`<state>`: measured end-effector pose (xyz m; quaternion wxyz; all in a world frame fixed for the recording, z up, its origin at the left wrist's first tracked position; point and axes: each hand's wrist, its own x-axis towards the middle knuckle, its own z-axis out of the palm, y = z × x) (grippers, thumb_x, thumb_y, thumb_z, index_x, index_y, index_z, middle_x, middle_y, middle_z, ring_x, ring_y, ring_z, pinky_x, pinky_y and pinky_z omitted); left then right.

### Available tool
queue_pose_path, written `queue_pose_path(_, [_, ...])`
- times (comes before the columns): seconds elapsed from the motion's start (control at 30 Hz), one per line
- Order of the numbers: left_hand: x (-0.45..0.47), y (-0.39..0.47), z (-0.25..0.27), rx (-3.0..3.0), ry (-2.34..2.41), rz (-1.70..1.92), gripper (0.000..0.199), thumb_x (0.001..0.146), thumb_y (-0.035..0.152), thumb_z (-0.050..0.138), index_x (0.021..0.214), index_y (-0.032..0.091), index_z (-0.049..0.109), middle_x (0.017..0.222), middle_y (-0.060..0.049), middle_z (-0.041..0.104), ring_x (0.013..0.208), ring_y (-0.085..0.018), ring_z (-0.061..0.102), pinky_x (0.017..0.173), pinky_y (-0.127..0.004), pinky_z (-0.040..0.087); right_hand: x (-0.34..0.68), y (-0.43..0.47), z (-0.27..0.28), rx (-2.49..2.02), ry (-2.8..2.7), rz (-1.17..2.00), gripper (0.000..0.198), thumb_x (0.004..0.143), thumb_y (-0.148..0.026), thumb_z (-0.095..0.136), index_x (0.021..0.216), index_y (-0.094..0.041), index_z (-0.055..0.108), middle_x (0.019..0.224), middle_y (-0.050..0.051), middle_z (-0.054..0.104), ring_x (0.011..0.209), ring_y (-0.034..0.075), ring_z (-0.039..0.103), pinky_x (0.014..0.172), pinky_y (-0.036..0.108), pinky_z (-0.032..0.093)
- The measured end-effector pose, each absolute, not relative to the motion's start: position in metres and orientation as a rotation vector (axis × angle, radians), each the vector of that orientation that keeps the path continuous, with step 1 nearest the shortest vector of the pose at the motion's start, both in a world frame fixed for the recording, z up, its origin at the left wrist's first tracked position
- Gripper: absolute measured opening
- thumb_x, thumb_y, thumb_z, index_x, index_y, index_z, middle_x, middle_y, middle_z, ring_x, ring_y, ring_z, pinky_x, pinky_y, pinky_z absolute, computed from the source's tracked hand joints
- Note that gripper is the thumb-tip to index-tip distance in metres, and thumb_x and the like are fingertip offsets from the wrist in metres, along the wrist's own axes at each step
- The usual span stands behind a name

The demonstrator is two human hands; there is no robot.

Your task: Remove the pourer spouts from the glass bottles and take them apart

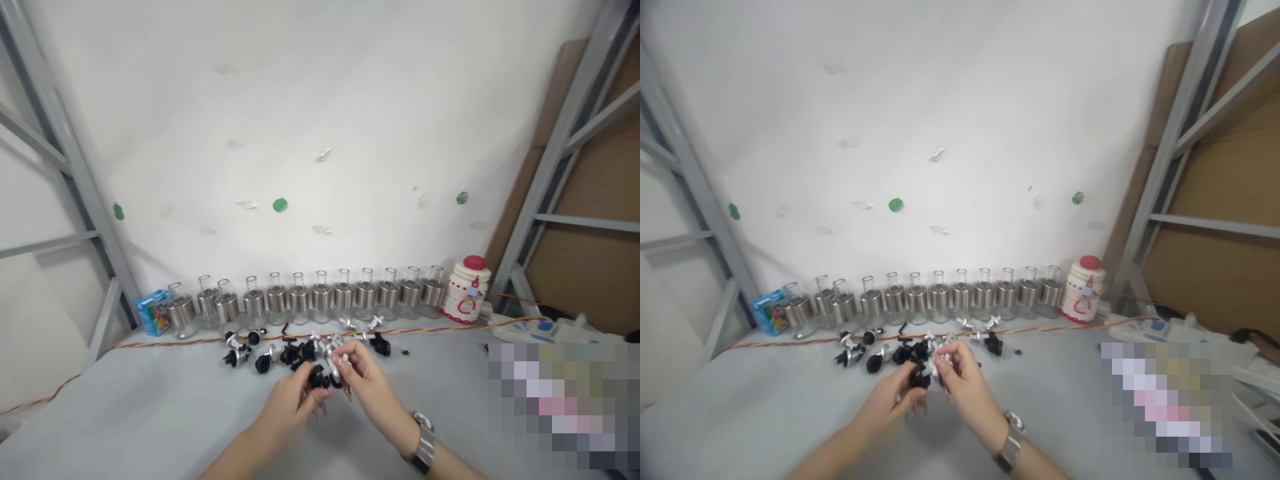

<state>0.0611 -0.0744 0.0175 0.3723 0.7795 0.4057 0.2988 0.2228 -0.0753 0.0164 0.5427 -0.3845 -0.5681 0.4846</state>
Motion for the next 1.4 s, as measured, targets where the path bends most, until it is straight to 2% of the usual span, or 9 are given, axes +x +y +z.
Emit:
queue_pose_path(0.17, [0.059, -0.074, 0.015, 2.098, 1.119, 0.777, 0.025, 0.079, 0.043, 0.045, 0.088, 0.020, 0.048, 0.068, -0.001, 0.063, 0.059, -0.016, 0.059, 0.055, -0.021, 0.041, 0.223, -0.078, 0.013, -0.914, -1.441, 1.153, 0.022, 0.081, -0.042, 0.046, 0.086, -0.021, 0.046, 0.062, -0.005, 0.044, 0.052, 0.009, 0.043, 0.048, 0.021, 0.036])
queue_pose_path(0.33, [0.058, -0.075, 0.015, 2.099, 1.085, 0.858, 0.026, 0.087, 0.040, 0.028, 0.092, 0.020, 0.045, 0.061, 0.001, 0.060, 0.057, -0.014, 0.057, 0.056, -0.021, 0.038, 0.223, -0.085, 0.025, -1.012, -1.648, 0.967, 0.022, 0.084, -0.038, 0.041, 0.096, -0.020, 0.048, 0.064, -0.003, 0.048, 0.061, 0.012, 0.047, 0.059, 0.023, 0.037])
queue_pose_path(0.53, [0.062, -0.081, 0.011, 2.124, 1.138, 1.015, 0.033, 0.088, 0.040, 0.022, 0.071, 0.020, 0.042, 0.051, 0.003, 0.047, 0.048, -0.011, 0.047, 0.050, -0.021, 0.032, 0.215, -0.092, 0.021, -1.062, -1.709, 0.973, 0.029, 0.088, -0.042, 0.030, 0.071, -0.020, 0.040, 0.055, -0.005, 0.040, 0.052, 0.010, 0.039, 0.052, 0.022, 0.032])
queue_pose_path(0.63, [0.066, -0.082, 0.008, 1.998, 1.234, 1.117, 0.037, 0.089, 0.039, 0.019, 0.066, 0.020, 0.041, 0.051, 0.003, 0.044, 0.048, -0.011, 0.045, 0.050, -0.021, 0.032, 0.208, -0.098, 0.015, -1.055, -1.720, 1.017, 0.031, 0.089, -0.042, 0.026, 0.069, -0.020, 0.037, 0.055, -0.006, 0.038, 0.051, 0.009, 0.037, 0.050, 0.021, 0.031])
queue_pose_path(0.87, [0.064, -0.078, 0.013, 1.814, 1.221, 1.083, 0.041, 0.087, 0.042, 0.024, 0.059, 0.019, 0.044, 0.044, 0.004, 0.042, 0.042, -0.009, 0.043, 0.046, -0.020, 0.033, 0.207, -0.103, 0.014, -1.011, -1.826, 1.034, 0.031, 0.090, -0.041, 0.023, 0.075, -0.019, 0.039, 0.059, -0.004, 0.043, 0.056, 0.010, 0.042, 0.055, 0.022, 0.033])
queue_pose_path(1.1, [0.070, -0.083, 0.017, 1.619, 1.140, 1.069, 0.043, 0.085, 0.048, 0.026, 0.059, 0.018, 0.044, 0.040, 0.005, 0.041, 0.038, -0.009, 0.042, 0.042, -0.019, 0.035, 0.217, -0.101, 0.023, -1.119, -1.976, 0.871, 0.029, 0.090, -0.039, 0.022, 0.082, -0.020, 0.041, 0.057, -0.004, 0.044, 0.054, 0.011, 0.042, 0.054, 0.022, 0.033])
queue_pose_path(1.4, [0.064, -0.078, 0.020, 1.659, 1.202, 1.040, 0.044, 0.085, 0.049, 0.024, 0.059, 0.019, 0.043, 0.040, 0.005, 0.042, 0.038, -0.010, 0.044, 0.040, -0.019, 0.035, 0.220, -0.104, 0.027, -1.142, -2.150, 0.738, 0.021, 0.089, -0.026, 0.026, 0.094, -0.019, 0.046, 0.070, 0.001, 0.053, 0.064, 0.014, 0.048, 0.060, 0.024, 0.037])
